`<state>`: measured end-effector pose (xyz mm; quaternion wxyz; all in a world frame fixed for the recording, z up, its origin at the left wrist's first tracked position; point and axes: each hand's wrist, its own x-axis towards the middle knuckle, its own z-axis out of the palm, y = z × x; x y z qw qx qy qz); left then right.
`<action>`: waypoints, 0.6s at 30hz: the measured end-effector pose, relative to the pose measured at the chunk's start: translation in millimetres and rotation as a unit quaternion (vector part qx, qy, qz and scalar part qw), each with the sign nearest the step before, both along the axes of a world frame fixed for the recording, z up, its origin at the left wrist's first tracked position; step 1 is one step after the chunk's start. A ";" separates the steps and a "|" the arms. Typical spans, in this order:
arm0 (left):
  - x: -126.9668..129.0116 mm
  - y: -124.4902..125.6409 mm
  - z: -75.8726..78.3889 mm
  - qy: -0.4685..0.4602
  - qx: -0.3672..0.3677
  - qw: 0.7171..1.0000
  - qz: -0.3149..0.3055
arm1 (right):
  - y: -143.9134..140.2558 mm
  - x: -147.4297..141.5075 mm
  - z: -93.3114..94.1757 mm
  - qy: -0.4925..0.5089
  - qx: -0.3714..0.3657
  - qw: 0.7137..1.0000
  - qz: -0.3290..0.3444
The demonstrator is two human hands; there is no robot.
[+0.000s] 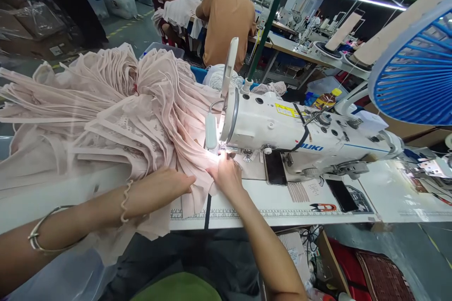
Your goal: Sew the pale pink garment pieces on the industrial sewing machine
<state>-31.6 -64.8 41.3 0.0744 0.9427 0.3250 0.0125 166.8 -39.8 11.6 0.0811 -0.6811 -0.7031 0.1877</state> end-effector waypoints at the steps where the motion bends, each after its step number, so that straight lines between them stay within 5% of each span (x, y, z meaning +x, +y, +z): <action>1: 6.6 0.9 -0.2 0.011 0.040 0.999 0.008 | 1.2 -1.7 -0.4 -0.005 0.002 1.000 0.009; 5: 19.4 2.7 0.0 0.043 0.142 0.989 -0.013 | 4.4 0.0 -4.4 -0.003 -0.003 1.000 0.011; 10: -5.5 5.2 11.7 0.057 -0.063 0.992 -0.096 | 4.5 3.0 -8.6 0.004 0.028 0.999 0.016; 13: -9.2 6.1 12.3 0.085 -0.126 0.987 -0.058 | 6.8 -1.5 -8.9 -0.004 0.038 0.999 0.022; 16: 2.2 4.1 -2.8 0.040 0.007 0.999 -0.003 | 11.7 -1.7 -12.1 0.026 0.041 0.996 0.068; 18: 10.2 1.3 -17.5 -0.008 0.122 0.991 -0.054 | 13.3 5.0 -16.2 0.072 0.049 0.990 0.110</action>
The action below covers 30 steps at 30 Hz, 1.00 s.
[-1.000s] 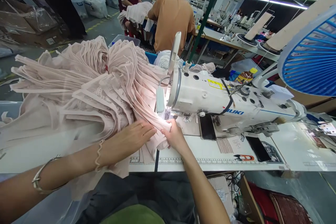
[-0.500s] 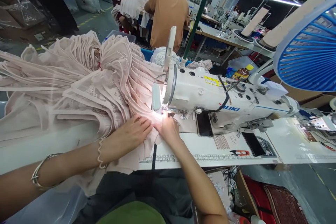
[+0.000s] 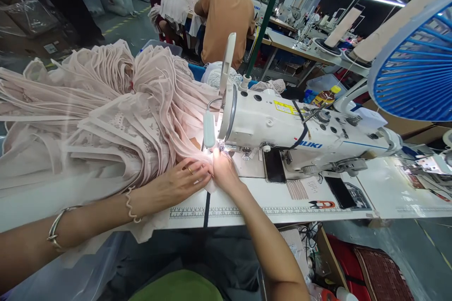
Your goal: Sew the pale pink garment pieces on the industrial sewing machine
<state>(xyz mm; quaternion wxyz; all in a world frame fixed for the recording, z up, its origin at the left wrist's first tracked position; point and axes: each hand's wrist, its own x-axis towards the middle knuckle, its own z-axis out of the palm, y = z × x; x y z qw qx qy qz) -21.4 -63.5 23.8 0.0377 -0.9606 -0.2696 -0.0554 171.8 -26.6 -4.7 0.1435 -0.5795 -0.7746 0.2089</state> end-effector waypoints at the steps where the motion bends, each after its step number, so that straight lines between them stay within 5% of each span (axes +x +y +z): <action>1: 2.9 -1.6 -6.4 -0.010 0.033 0.999 -0.015 | -0.7 5.3 -2.3 0.023 0.006 1.000 0.009; 6: 14.7 -3.4 -12.4 0.091 0.062 0.992 0.062 | -21.7 35.2 -8.4 0.070 0.070 0.992 -0.080; 9: 25.8 8.3 -5.2 0.111 0.032 0.992 0.052 | -38.7 42.8 -8.7 0.056 0.122 0.991 -0.025; 14: 30.5 41.8 -14.3 -0.051 -0.050 0.996 0.049 | -49.5 42.8 -14.5 0.044 0.161 0.983 0.080; 20: 20.2 57.9 -33.7 -0.227 -0.232 0.941 0.092 | -42.4 38.5 -18.2 0.025 0.170 0.984 0.042; 25: 20.7 54.5 -33.6 -0.225 -0.236 0.941 0.087 | -32.9 23.5 -14.9 -0.017 0.191 0.981 0.038; 30: 19.5 53.8 -35.8 -0.215 -0.201 0.953 0.068 | -31.9 17.6 -22.4 0.046 0.198 0.979 -0.015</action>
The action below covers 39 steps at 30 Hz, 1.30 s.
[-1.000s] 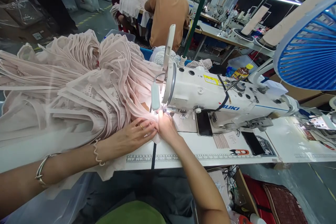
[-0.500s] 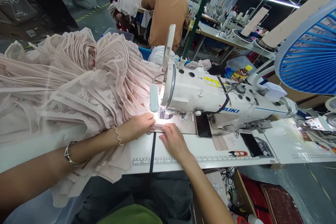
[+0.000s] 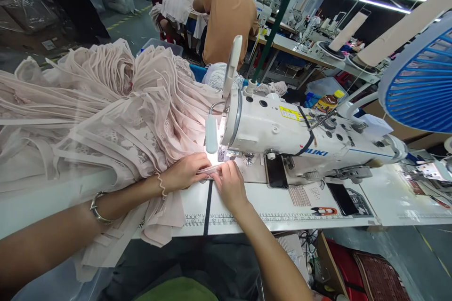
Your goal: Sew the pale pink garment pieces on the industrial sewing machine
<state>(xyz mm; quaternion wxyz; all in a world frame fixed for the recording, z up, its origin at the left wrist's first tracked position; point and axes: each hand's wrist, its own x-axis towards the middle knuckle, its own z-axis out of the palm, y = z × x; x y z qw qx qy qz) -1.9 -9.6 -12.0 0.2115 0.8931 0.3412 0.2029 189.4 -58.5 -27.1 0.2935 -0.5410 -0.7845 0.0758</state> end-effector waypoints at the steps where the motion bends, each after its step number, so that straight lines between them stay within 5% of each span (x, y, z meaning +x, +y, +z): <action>1: 0.1 0.2 -1.2 -0.001 0.000 1.000 -0.003 | -0.5 0.2 -1.5 0.017 0.000 1.000 -0.010; 7: 2.5 -1.3 -7.2 0.012 0.069 0.998 -0.008 | -1.7 -1.9 1.0 0.005 0.043 0.999 0.029; 15: -16.3 -0.2 -4.7 0.131 0.343 0.930 -0.035 | -10.6 22.7 4.0 -0.130 0.138 0.968 0.163; 22: -10.7 -0.1 -1.8 0.122 0.357 0.909 -0.176 | -16.0 48.4 3.2 -0.120 0.089 0.974 0.171; 25: 3.9 -22.8 -7.0 0.212 0.315 0.923 -0.068 | -14.5 57.9 6.2 -0.087 0.055 0.975 0.196; 29: 26.0 -53.0 -11.6 0.318 0.307 0.895 0.062 | -8.7 64.1 6.6 -0.061 0.047 0.972 0.224; 32: 31.1 -48.2 -7.5 0.302 0.342 0.889 0.048 | -5.1 62.2 3.0 -0.059 0.053 0.973 0.215; 35: 25.8 -30.2 -3.6 0.219 0.383 0.896 -0.047 | -1.0 62.0 0.4 -0.082 0.064 0.976 0.191; 37: 20.2 -23.7 -4.2 0.193 0.399 0.891 -0.095 | 3.2 65.6 0.3 -0.115 0.092 0.984 0.102; 39: 15.4 -24.3 -5.7 0.216 0.394 0.890 -0.077 | 7.3 70.2 0.6 -0.161 0.113 0.980 -0.034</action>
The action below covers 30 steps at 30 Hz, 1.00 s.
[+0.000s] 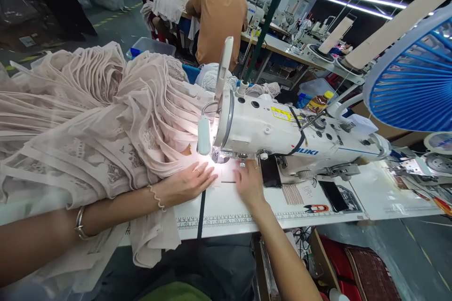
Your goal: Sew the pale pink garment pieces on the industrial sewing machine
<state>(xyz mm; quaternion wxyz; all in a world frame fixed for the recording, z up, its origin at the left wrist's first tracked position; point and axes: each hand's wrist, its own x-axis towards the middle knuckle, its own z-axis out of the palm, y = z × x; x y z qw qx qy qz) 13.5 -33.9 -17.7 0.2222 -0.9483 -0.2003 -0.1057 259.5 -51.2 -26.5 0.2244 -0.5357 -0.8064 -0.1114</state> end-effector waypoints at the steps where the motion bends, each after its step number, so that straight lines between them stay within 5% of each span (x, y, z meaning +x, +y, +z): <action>1: -1.8 -1.8 -0.5 0.008 -0.001 0.999 0.037 | 1.0 1.3 0.0 -0.019 0.010 0.998 -0.055; 4: -5.0 -5.8 -0.2 0.029 -0.021 0.993 0.114 | -2.9 -3.6 -1.2 -0.061 -0.009 0.994 -0.089; 10: -14.4 2.7 -6.5 -0.072 -0.079 0.994 0.018 | -15.2 -35.3 -1.3 0.023 -0.059 0.997 -0.032; 17: -21.2 12.7 -12.8 -0.143 -0.134 0.980 0.015 | -5.5 -38.0 -3.7 0.056 -0.039 0.998 -0.017; 21: 6.0 -2.4 -11.6 -0.074 -0.087 0.992 0.059 | -7.1 -37.0 4.9 -0.049 -0.038 0.998 -0.021; 25: 32.3 -26.5 -13.8 -0.026 -0.028 0.998 0.055 | 4.3 -42.3 21.3 -0.138 -0.140 0.976 -0.089; 30: 26.1 -19.0 -15.1 -0.042 -0.033 0.993 0.109 | 19.8 -55.5 23.3 -0.108 -0.207 0.966 -0.110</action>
